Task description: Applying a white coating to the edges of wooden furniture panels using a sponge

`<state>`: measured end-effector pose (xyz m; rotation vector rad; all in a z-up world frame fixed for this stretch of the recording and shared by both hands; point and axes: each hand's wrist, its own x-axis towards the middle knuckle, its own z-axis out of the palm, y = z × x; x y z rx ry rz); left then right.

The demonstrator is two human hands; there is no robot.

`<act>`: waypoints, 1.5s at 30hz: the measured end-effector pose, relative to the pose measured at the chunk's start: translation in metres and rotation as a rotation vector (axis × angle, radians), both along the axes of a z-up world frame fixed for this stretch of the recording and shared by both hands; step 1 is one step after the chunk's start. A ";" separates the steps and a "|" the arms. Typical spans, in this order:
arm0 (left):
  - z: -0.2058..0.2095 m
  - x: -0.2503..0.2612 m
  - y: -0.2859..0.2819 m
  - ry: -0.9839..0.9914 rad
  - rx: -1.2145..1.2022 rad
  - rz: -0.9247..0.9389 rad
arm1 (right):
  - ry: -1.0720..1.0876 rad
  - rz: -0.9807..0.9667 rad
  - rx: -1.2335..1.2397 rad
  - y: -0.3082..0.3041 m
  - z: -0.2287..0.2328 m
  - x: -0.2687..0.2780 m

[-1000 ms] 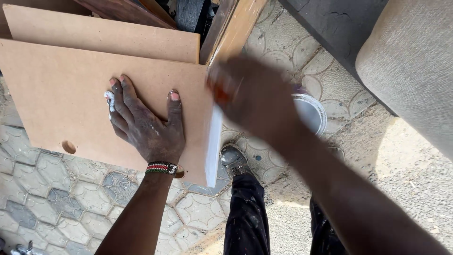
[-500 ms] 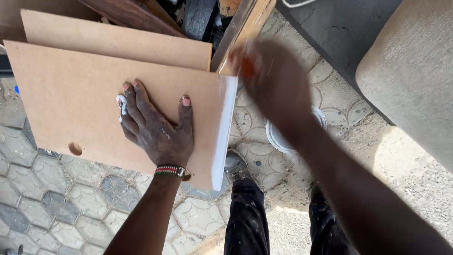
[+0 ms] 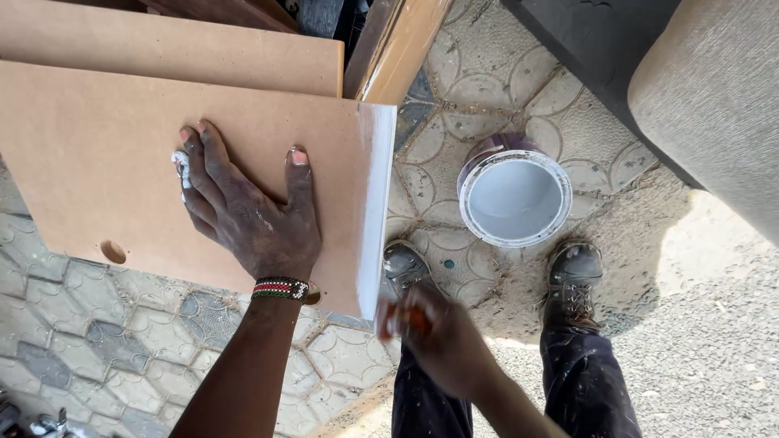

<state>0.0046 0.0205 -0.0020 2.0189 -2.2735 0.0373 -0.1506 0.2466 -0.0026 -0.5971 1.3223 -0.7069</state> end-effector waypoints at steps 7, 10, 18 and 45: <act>0.006 -0.004 -0.001 -0.003 0.040 0.020 | 0.219 -0.344 0.039 0.046 0.004 0.043; 0.006 -0.002 0.003 0.000 0.013 0.001 | 0.490 -0.393 -0.487 -0.013 -0.009 0.024; 0.008 -0.006 0.001 0.003 -0.001 -0.019 | 0.630 -0.226 -0.845 -0.218 -0.035 -0.155; 0.010 -0.007 0.000 0.003 0.037 -0.011 | -0.169 -0.488 0.074 -0.068 -0.108 -0.076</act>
